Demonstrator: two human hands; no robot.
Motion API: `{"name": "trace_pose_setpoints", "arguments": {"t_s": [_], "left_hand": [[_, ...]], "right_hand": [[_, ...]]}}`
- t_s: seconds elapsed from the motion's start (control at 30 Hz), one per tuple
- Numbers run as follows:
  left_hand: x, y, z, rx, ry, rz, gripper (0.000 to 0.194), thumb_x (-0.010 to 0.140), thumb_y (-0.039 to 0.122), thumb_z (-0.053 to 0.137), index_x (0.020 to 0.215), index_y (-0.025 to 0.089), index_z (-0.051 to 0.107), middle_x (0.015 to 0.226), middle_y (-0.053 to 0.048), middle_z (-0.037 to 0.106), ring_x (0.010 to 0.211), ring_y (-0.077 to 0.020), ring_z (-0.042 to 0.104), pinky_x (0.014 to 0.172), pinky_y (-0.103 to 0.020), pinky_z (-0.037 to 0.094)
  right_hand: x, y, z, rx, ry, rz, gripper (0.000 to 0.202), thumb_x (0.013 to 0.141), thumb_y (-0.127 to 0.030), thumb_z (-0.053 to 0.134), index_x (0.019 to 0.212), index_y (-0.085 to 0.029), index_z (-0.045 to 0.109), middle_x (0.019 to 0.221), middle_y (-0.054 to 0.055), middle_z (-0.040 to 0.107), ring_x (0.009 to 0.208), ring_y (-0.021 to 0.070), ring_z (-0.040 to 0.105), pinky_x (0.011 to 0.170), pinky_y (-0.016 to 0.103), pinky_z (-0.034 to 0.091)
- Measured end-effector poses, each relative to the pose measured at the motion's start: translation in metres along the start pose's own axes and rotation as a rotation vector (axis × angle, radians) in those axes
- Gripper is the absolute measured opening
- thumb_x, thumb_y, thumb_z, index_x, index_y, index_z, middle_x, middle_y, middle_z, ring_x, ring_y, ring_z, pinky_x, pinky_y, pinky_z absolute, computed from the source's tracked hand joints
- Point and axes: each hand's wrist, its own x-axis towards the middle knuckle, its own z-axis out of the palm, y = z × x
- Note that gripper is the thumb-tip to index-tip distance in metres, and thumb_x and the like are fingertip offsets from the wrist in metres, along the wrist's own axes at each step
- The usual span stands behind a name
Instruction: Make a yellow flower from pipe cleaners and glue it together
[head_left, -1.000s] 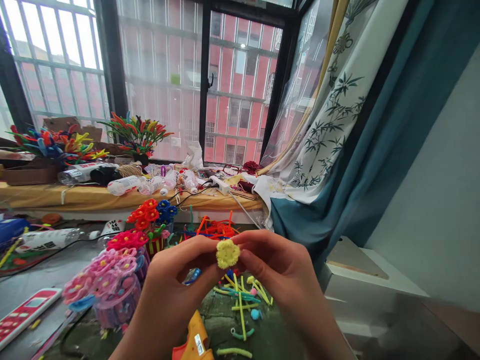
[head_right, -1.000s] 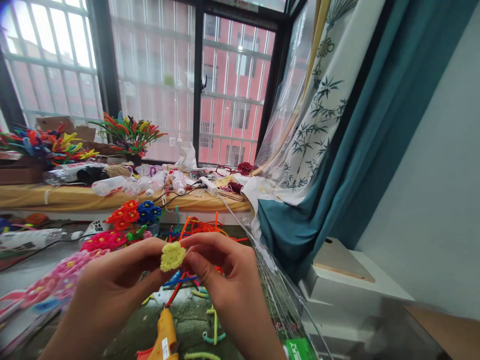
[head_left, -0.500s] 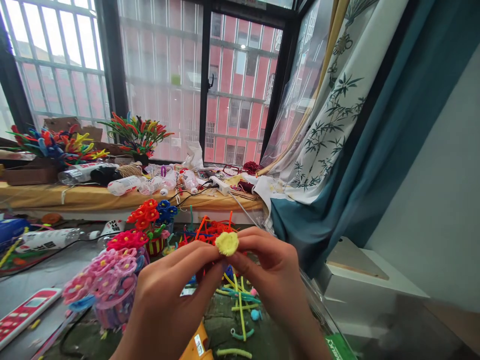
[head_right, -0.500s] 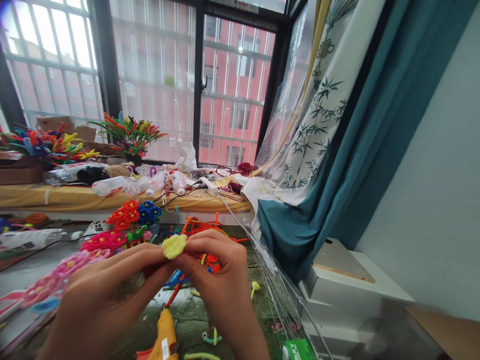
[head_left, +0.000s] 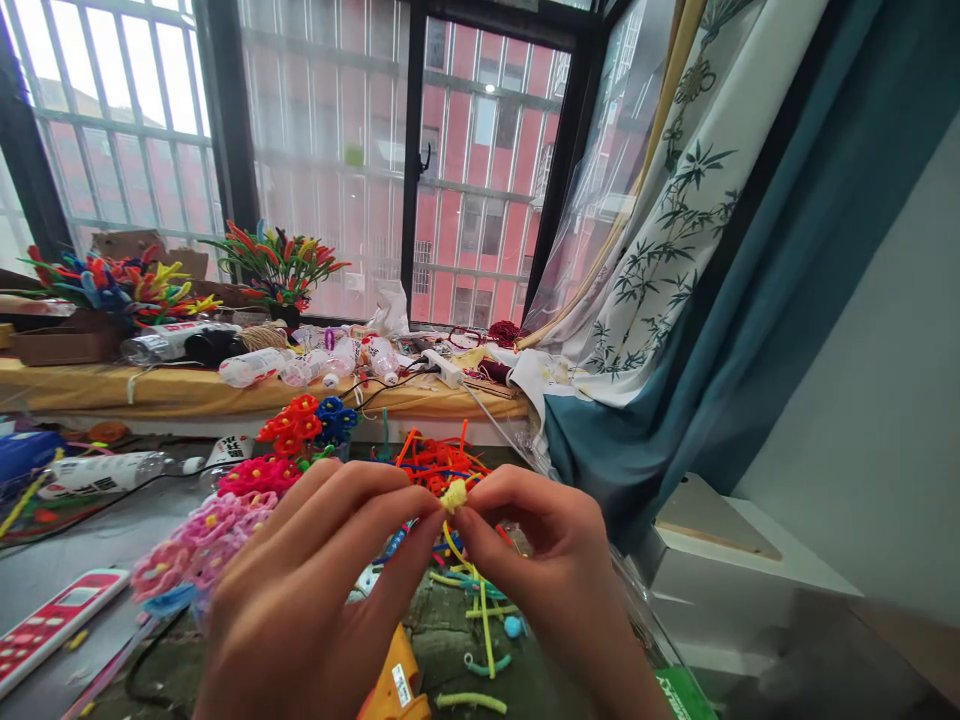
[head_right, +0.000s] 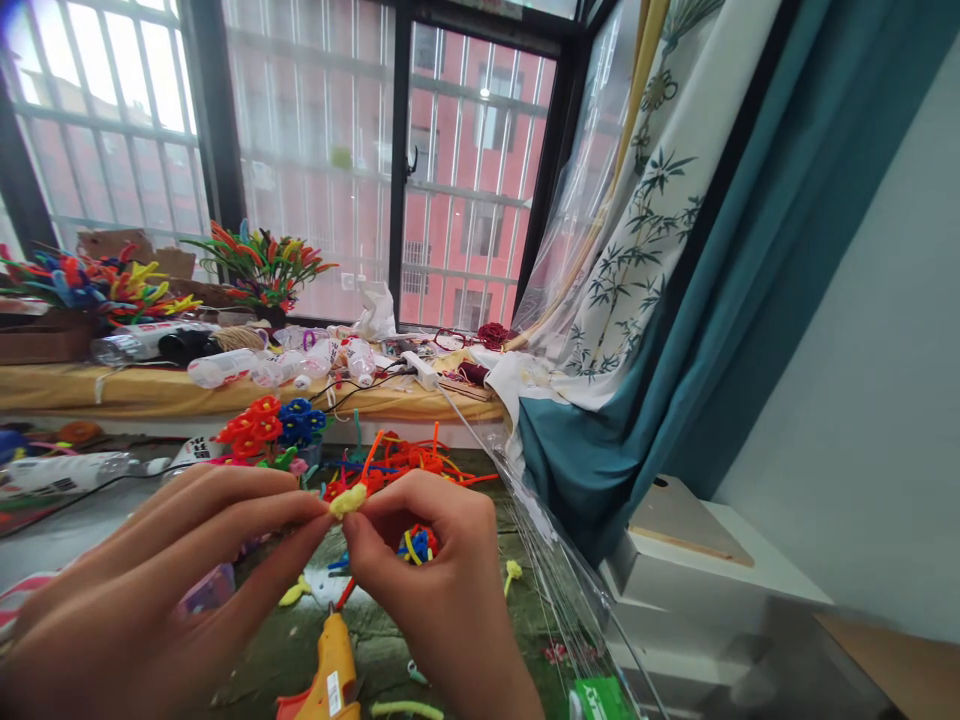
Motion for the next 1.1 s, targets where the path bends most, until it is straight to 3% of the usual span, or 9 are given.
{"name": "trace_pose_setpoints", "arguments": {"t_s": [0.3, 0.43, 0.57, 0.8, 0.87, 1.0, 1.1], "left_hand": [[0.006, -0.004, -0.004, -0.15, -0.094, -0.164, 0.014, 0.089, 0.026, 0.064, 0.075, 0.028, 0.067, 0.074, 0.009, 0.069, 0.061, -0.009, 0.061, 0.06, -0.017, 0.049], [0.0, -0.007, -0.004, -0.101, -0.136, -0.179, 0.007, 0.091, 0.028, 0.064, 0.084, 0.03, 0.067, 0.081, 0.008, 0.07, 0.068, -0.0108, 0.063, 0.065, -0.02, 0.049], [-0.006, -0.007, -0.001, 0.015, -0.044, -0.074, 0.004, 0.092, 0.026, 0.063, 0.094, 0.027, 0.065, 0.091, 0.005, 0.069, 0.078, -0.0139, 0.064, 0.075, -0.024, 0.047], [-0.005, -0.01, 0.0, 0.198, -0.109, 0.118, 0.009, 0.093, 0.018, 0.06, 0.1, 0.017, 0.065, 0.094, -0.003, 0.068, 0.084, -0.0179, 0.06, 0.082, -0.03, 0.045], [-0.006, -0.011, -0.001, 0.179, -0.104, 0.112, 0.008, 0.093, 0.017, 0.06, 0.1, 0.017, 0.064, 0.094, -0.003, 0.068, 0.085, -0.018, 0.06, 0.082, -0.031, 0.045], [-0.006, -0.012, 0.0, 0.129, -0.073, 0.07, 0.006, 0.093, 0.017, 0.061, 0.098, 0.019, 0.063, 0.092, -0.003, 0.068, 0.084, -0.0175, 0.061, 0.081, -0.031, 0.049], [-0.005, -0.012, 0.002, 0.131, -0.09, 0.114, 0.007, 0.093, 0.015, 0.061, 0.099, 0.019, 0.063, 0.092, -0.003, 0.07, 0.083, -0.0176, 0.061, 0.079, -0.032, 0.049]], "right_hand": [[0.0, -0.001, -0.005, -0.073, -0.088, -0.044, 0.011, 0.079, -0.015, 0.067, 0.07, -0.019, 0.064, 0.067, -0.001, 0.063, 0.064, 0.0146, 0.056, 0.061, 0.028, 0.044], [0.0, -0.002, -0.004, -0.204, -0.044, -0.095, 0.013, 0.081, -0.014, 0.066, 0.07, -0.018, 0.064, 0.067, -0.001, 0.062, 0.062, 0.0141, 0.054, 0.059, 0.027, 0.042], [0.0, -0.001, -0.001, -0.371, -0.037, -0.228, 0.015, 0.086, -0.011, 0.063, 0.072, -0.017, 0.066, 0.07, 0.0, 0.062, 0.063, 0.0132, 0.055, 0.059, 0.025, 0.042], [0.001, 0.008, 0.004, -0.597, -0.016, -0.406, 0.015, 0.094, -0.014, 0.059, 0.083, -0.013, 0.07, 0.081, 0.007, 0.067, 0.072, 0.0175, 0.061, 0.067, 0.028, 0.045], [0.001, 0.008, 0.005, -0.543, -0.003, -0.346, 0.014, 0.093, -0.015, 0.059, 0.084, -0.013, 0.07, 0.08, 0.007, 0.068, 0.07, 0.017, 0.061, 0.065, 0.027, 0.045], [0.003, 0.005, 0.005, -0.248, -0.008, -0.029, 0.017, 0.088, -0.024, 0.063, 0.075, -0.017, 0.072, 0.07, 0.003, 0.07, 0.064, 0.0159, 0.061, 0.06, 0.027, 0.046], [0.004, 0.005, 0.005, -0.02, -0.043, 0.13, 0.021, 0.085, -0.029, 0.062, 0.07, -0.018, 0.071, 0.063, 0.0, 0.066, 0.059, 0.0145, 0.059, 0.057, 0.026, 0.045]]}}
